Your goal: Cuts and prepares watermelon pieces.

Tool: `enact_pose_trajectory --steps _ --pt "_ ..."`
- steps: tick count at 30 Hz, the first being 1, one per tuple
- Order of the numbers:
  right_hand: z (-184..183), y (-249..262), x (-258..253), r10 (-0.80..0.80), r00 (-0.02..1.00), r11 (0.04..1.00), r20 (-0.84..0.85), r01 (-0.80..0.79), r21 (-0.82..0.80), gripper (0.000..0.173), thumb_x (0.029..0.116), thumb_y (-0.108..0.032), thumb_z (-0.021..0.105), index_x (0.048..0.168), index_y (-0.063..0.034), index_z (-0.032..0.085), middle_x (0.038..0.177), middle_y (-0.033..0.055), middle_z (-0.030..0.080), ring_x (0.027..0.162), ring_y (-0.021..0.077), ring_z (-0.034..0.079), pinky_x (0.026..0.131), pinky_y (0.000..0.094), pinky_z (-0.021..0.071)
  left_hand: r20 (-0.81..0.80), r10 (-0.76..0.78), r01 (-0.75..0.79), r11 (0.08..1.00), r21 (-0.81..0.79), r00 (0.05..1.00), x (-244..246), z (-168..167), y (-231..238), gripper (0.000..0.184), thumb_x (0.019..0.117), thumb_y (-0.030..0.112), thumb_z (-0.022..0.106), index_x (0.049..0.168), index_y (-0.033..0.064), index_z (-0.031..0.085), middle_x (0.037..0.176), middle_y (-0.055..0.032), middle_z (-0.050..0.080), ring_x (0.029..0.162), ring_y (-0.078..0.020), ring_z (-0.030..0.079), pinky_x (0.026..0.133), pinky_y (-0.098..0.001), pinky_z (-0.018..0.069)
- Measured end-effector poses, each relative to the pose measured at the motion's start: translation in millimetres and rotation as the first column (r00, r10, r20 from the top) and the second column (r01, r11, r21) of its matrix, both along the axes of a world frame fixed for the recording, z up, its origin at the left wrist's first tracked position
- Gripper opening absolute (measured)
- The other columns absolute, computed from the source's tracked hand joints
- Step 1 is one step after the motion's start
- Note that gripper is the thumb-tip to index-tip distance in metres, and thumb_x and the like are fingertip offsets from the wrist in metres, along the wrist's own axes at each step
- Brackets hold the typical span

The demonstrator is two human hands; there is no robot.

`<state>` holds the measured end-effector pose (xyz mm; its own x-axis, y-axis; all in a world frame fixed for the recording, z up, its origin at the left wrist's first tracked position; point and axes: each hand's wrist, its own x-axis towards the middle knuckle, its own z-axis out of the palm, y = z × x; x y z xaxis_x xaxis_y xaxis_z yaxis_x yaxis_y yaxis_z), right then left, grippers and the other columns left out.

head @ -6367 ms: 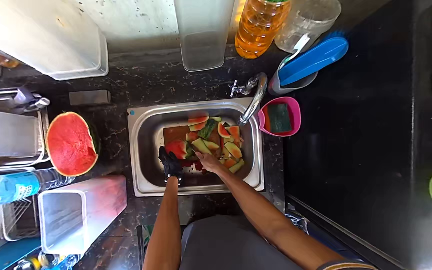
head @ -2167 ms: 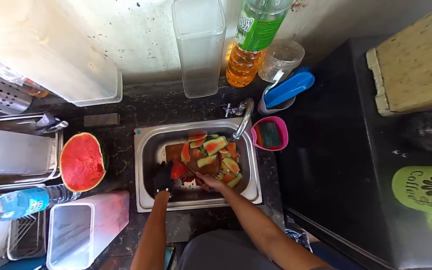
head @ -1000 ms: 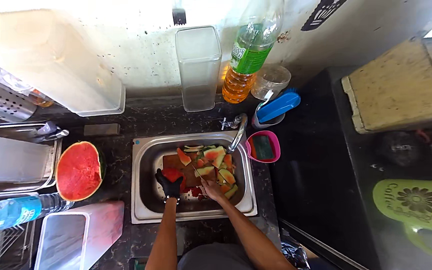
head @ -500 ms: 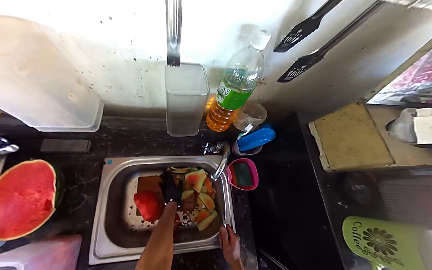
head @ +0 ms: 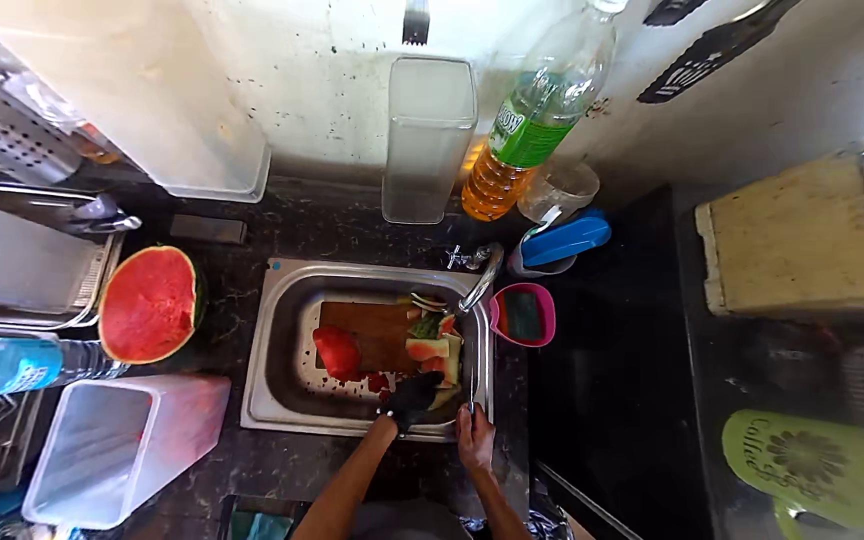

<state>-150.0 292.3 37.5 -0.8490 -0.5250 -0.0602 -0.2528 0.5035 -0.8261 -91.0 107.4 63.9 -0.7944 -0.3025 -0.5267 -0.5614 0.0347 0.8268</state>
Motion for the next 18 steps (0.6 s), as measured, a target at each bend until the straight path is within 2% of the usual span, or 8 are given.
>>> enact_pose_trajectory --steps 1,3,5,7,11,13,16,18 --pt "-0.1 -1.9 0.3 -0.003 1.000 1.000 -0.023 0.003 0.021 0.050 0.1046 -0.041 0.043 0.098 0.0025 0.067 0.060 0.0032 0.057 0.049 0.0104 0.055 0.049 0.0318 0.0503 0.005 0.176 -0.176 0.983 0.050 0.984 14.8 6.4 -3.6 0.032 0.1011 0.013 0.057 0.130 0.0035 0.066 0.121 -0.0131 0.070 0.106 -0.0202 0.069 0.097 -0.0400 0.0556" --pt "1.7 -1.8 1.5 -0.008 0.998 0.997 -0.055 0.012 0.071 0.051 0.1039 -0.039 0.043 0.101 0.0045 0.068 0.061 0.0065 0.059 0.051 0.0149 0.058 0.051 0.0361 0.0515 0.088 0.389 -0.389 0.921 -0.011 0.917 44.3 17.5 -17.1 0.024 0.0970 0.007 0.061 0.118 -0.0022 0.067 0.107 -0.0162 0.070 0.093 -0.0214 0.068 0.086 -0.0398 0.0568" --pt "4.1 -4.3 0.0 -0.010 0.997 0.994 -0.079 0.018 0.105 0.050 0.1035 -0.038 0.043 0.102 0.0052 0.068 0.062 0.0080 0.060 0.052 0.0171 0.059 0.053 0.0384 0.0521 0.247 0.440 -0.407 0.897 -0.175 0.864 72.8 30.8 -44.1 0.024 0.0955 0.006 0.061 0.117 -0.0042 0.067 0.112 -0.0216 0.069 0.103 -0.0312 0.066 0.094 -0.0496 0.0525" --pt "6.6 -6.7 -0.3 -0.009 0.995 0.991 -0.103 0.023 0.135 0.049 0.1035 -0.037 0.043 0.103 0.0049 0.069 0.063 0.0087 0.061 0.053 0.0187 0.060 0.054 0.0400 0.0526 0.351 0.503 -0.451 0.864 -0.224 0.790 98.8 44.4 -73.6 0.038 0.0964 0.006 0.062 0.131 -0.0084 0.056 0.122 -0.0283 0.064 0.113 -0.0379 0.064 0.100 -0.0528 0.0499" --pt "21.8 -16.5 -1.4 0.048 0.998 0.973 -0.028 -0.040 0.228 0.045 0.1044 -0.036 0.050 0.113 0.0024 0.072 0.073 0.0150 0.069 0.065 0.0279 0.068 0.064 0.0503 0.0562 0.221 0.673 -0.670 0.736 -0.098 0.706 122.0 27.3 -116.5 0.079 0.0992 0.021 0.067 0.157 -0.0054 0.020 0.146 -0.0312 0.048 0.133 -0.0368 0.053 0.110 -0.0474 0.0453" --pt "33.9 -30.8 -3.0 0.098 0.980 0.960 0.174 -0.140 0.243 0.043 0.1069 -0.036 0.052 0.125 -0.0010 0.069 0.085 0.0153 0.072 0.073 0.0255 0.071 0.072 0.0475 0.0597 0.152 0.655 -0.659 0.751 -0.031 0.740 113.8 0.5 -125.3 0.083 0.1032 0.024 0.061 0.160 -0.0038 0.007 0.161 -0.0289 0.030 0.148 -0.0346 0.036 0.121 -0.0448 0.0328" --pt "49.5 -69.0 7.9 0.122 0.902 0.923 0.414 -0.257 0.287 0.045 0.1097 -0.039 0.045 0.128 -0.0028 0.065 0.090 0.0130 0.070 0.075 0.0216 0.069 0.072 0.0423 0.0599 0.062 0.740 -0.734 0.673 -0.091 0.670 91.3 -45.0 -126.4 0.084 0.1015 0.025 0.062 0.161 -0.0031 0.009 0.161 -0.0284 0.031 0.149 -0.0344 0.034 0.123 -0.0451 0.0291" --pt "51.2 -98.7 17.0 0.140 0.883 0.858 0.448 -0.334 0.391 0.048 0.1107 -0.040 0.040 0.126 -0.0019 0.064 0.093 0.0157 0.069 0.084 0.0273 0.068 0.081 0.0488 0.0560 0.064 0.729 -0.725 0.684 -0.081 0.681 75.1 -31.3 -128.1 0.079 0.1036 0.024 0.060 0.160 -0.0027 0.011 0.160 -0.0277 0.034 0.148 -0.0340 0.037 0.122 -0.0452 0.0292"
